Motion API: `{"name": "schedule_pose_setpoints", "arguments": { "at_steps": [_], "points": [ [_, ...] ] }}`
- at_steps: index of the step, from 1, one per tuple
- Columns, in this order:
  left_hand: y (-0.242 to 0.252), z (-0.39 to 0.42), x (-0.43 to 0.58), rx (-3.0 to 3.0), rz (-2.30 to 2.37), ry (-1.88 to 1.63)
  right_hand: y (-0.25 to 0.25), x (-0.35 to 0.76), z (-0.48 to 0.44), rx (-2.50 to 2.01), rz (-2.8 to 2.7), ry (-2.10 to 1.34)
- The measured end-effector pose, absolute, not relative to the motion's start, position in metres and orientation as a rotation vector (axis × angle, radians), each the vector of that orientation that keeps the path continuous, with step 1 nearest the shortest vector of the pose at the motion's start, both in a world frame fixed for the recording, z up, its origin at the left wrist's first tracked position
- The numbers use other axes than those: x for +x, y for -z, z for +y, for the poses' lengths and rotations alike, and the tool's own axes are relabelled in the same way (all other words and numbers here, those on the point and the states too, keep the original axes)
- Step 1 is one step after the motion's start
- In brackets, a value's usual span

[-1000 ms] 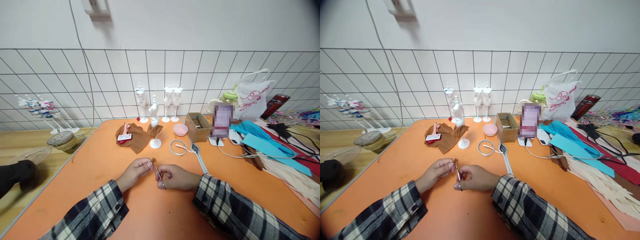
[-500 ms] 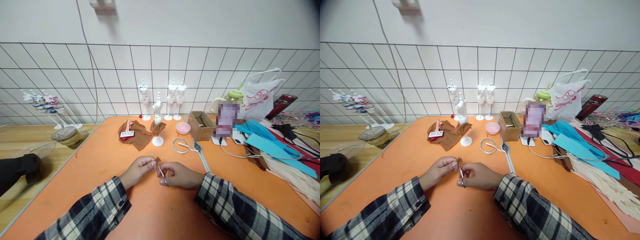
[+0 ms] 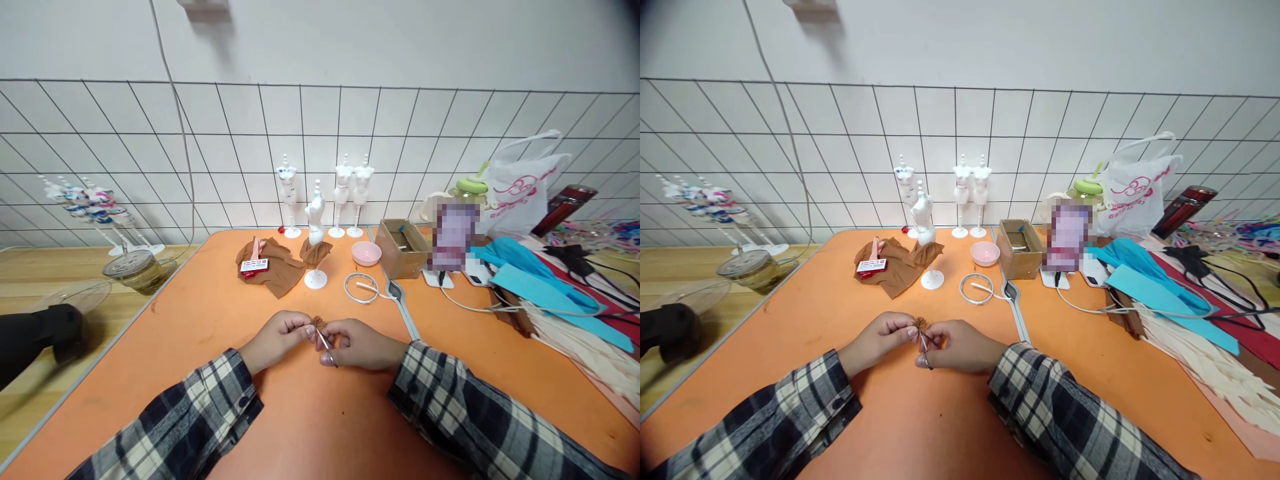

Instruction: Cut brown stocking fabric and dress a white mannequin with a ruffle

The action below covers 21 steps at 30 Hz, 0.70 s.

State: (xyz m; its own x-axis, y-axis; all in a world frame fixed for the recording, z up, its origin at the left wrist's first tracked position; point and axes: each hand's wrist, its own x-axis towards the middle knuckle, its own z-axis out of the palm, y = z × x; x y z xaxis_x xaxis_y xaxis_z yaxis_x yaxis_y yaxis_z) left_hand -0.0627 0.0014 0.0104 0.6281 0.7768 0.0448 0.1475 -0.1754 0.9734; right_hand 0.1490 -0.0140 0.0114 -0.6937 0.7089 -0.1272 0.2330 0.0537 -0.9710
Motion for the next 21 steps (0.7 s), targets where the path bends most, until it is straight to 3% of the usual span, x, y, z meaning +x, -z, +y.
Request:
{"name": "schedule_pose_setpoints", "arguments": {
  "at_steps": [21],
  "points": [
    [-0.0006, 0.0066, -0.0657, 1.482, 0.847, -0.665, -0.0062, 0.1506, -0.0106, -1.093, -1.901, -1.788]
  ]
}}
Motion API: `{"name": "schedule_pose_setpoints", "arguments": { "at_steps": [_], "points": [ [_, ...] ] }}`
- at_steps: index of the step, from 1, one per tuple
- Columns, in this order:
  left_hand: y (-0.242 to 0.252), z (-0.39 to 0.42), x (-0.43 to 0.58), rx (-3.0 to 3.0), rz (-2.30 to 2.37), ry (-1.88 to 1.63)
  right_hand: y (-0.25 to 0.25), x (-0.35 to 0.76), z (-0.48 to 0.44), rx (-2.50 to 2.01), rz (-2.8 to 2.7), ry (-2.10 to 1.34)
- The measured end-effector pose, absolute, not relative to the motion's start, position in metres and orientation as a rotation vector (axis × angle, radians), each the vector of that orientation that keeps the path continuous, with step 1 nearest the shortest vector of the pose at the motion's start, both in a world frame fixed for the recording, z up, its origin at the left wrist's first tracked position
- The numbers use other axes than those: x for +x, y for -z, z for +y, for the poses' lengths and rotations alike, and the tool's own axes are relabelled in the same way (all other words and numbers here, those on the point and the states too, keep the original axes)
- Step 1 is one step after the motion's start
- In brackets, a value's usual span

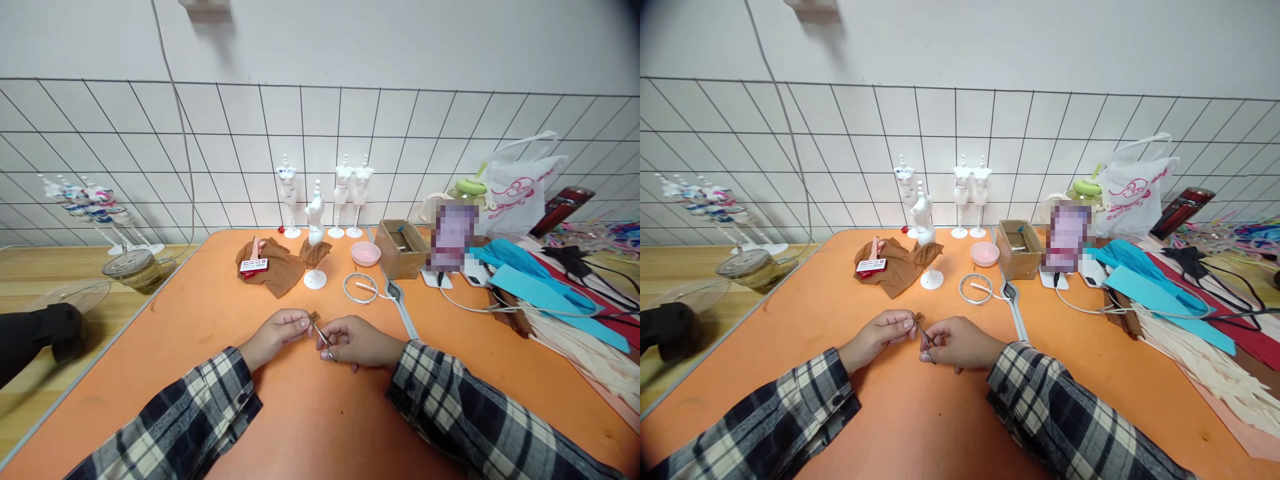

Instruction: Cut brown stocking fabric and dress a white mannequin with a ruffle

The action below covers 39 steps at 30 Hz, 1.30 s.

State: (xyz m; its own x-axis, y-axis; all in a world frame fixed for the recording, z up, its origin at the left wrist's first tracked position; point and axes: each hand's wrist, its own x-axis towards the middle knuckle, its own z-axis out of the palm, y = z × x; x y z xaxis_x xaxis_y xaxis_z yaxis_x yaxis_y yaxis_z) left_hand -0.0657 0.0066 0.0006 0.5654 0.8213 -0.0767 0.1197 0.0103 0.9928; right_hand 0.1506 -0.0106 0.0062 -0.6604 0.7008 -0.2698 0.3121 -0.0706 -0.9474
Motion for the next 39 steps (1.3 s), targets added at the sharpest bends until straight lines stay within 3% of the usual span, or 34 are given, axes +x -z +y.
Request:
{"name": "schedule_pose_setpoints", "arguments": {
  "at_steps": [39],
  "points": [
    [0.000, 0.019, -0.072, 1.487, 0.830, -0.529, -0.001, 0.152, 0.005, -0.995, -1.907, -1.937]
  ]
}}
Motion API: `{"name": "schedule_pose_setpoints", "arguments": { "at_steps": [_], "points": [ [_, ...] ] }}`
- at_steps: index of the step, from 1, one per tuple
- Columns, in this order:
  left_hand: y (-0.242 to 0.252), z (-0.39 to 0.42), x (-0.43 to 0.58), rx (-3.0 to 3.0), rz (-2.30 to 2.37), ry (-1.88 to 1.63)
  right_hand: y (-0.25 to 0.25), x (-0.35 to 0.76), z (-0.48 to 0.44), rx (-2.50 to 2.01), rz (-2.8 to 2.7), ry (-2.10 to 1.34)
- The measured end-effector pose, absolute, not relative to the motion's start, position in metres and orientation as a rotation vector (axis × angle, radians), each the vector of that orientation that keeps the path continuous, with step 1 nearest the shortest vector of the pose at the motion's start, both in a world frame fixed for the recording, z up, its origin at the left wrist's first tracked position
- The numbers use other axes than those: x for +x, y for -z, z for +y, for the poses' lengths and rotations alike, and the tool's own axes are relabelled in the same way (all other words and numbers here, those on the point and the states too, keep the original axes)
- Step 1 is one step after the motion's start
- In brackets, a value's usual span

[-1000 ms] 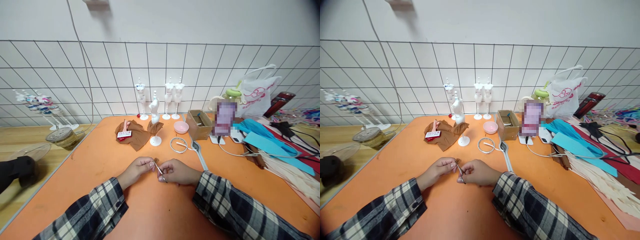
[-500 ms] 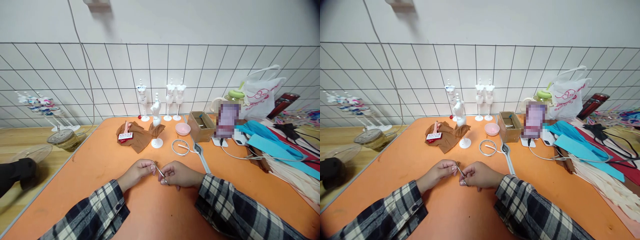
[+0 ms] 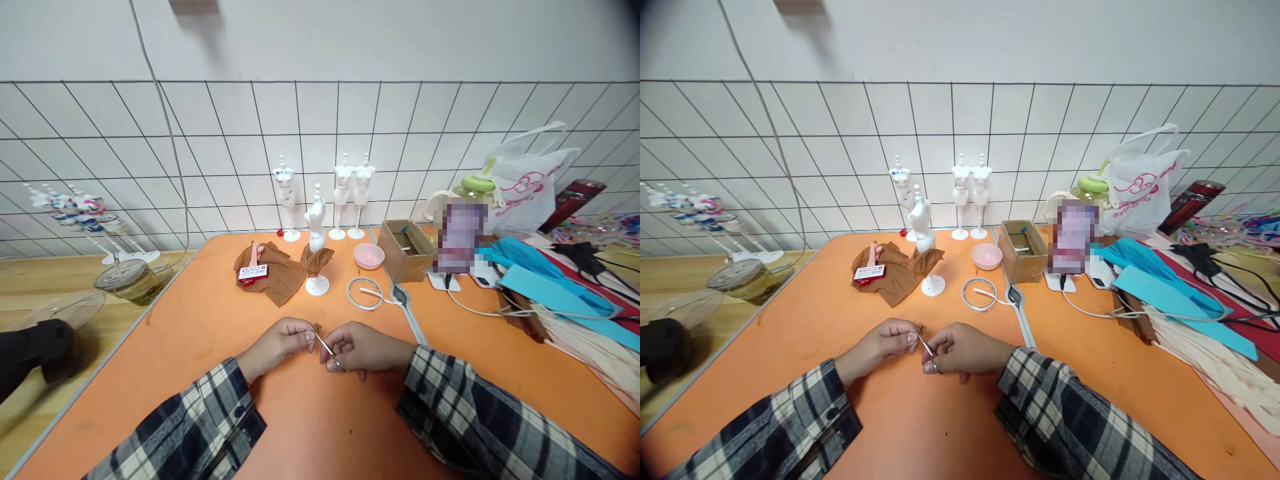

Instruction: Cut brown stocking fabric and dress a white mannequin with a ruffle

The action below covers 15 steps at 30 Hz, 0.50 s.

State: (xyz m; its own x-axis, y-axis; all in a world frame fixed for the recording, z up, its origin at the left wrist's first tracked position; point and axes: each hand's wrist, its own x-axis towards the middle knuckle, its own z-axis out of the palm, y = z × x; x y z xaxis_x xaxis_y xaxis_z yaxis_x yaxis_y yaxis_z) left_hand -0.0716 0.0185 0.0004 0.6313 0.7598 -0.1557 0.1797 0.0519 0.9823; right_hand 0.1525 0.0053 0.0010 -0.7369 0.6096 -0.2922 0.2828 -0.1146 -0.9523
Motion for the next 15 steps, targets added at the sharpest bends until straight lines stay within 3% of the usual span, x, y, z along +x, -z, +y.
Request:
{"name": "schedule_pose_setpoints", "arguments": {
  "at_steps": [15],
  "points": [
    [0.0005, 0.0166, -0.0706, 1.498, 0.821, -0.502, -0.0028, 0.1550, 0.0018, -0.999, -1.951, -1.923]
  ]
}}
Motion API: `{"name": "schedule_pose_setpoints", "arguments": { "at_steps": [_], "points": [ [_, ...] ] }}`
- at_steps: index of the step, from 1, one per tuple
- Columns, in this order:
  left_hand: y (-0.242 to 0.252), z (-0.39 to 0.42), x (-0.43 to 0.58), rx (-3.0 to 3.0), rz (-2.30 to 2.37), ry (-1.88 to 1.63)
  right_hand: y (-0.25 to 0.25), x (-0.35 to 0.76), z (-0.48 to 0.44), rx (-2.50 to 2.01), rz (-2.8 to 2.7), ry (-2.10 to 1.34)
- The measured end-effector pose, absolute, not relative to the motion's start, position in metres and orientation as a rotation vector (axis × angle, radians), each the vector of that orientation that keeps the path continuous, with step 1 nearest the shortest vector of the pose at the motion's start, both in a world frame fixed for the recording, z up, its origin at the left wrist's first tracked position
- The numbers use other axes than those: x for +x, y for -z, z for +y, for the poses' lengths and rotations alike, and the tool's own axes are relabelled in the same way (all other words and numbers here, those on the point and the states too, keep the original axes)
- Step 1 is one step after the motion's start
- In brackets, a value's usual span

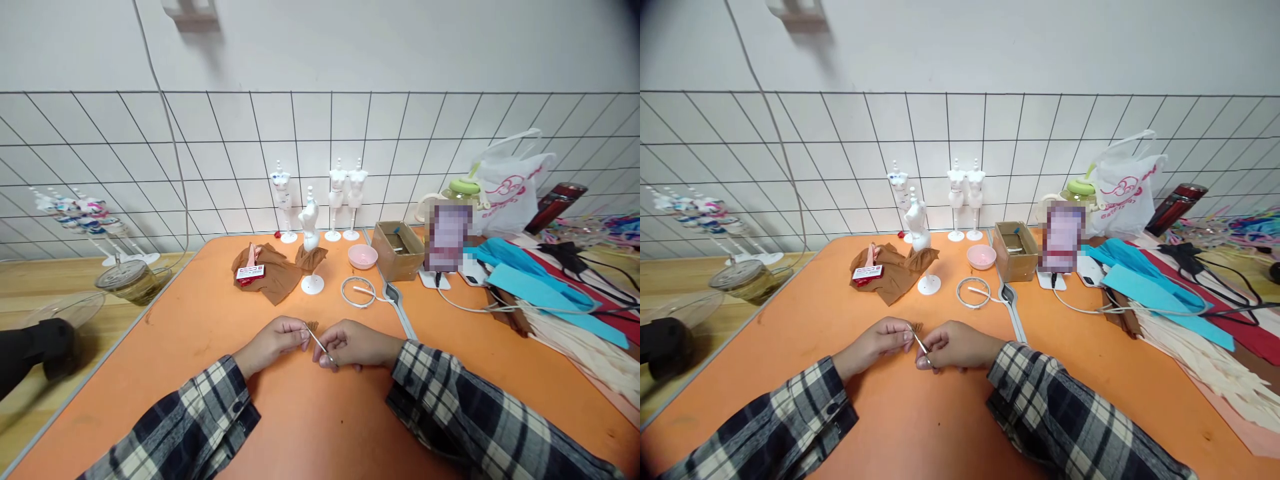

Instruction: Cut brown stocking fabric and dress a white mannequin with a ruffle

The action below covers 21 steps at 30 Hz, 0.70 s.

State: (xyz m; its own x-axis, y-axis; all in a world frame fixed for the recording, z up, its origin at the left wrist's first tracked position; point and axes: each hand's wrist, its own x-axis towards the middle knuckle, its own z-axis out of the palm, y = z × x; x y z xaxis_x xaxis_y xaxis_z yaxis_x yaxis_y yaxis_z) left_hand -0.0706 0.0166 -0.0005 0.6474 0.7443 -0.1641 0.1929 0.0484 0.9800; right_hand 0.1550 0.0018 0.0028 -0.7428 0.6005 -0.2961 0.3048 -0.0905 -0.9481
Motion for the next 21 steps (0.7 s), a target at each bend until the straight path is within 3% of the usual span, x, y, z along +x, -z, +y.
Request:
{"name": "schedule_pose_setpoints", "arguments": {
  "at_steps": [14, 21],
  "points": [
    [0.0000, 0.0188, -0.0710, 1.390, 0.852, -0.534, 0.0036, 0.1494, 0.0015, -1.092, -1.827, -1.885],
    [0.0000, 0.0195, -0.0718, 1.404, 0.850, -0.516, 0.0011, 0.1553, 0.0057, -0.849, -1.886, -1.988]
  ]
}}
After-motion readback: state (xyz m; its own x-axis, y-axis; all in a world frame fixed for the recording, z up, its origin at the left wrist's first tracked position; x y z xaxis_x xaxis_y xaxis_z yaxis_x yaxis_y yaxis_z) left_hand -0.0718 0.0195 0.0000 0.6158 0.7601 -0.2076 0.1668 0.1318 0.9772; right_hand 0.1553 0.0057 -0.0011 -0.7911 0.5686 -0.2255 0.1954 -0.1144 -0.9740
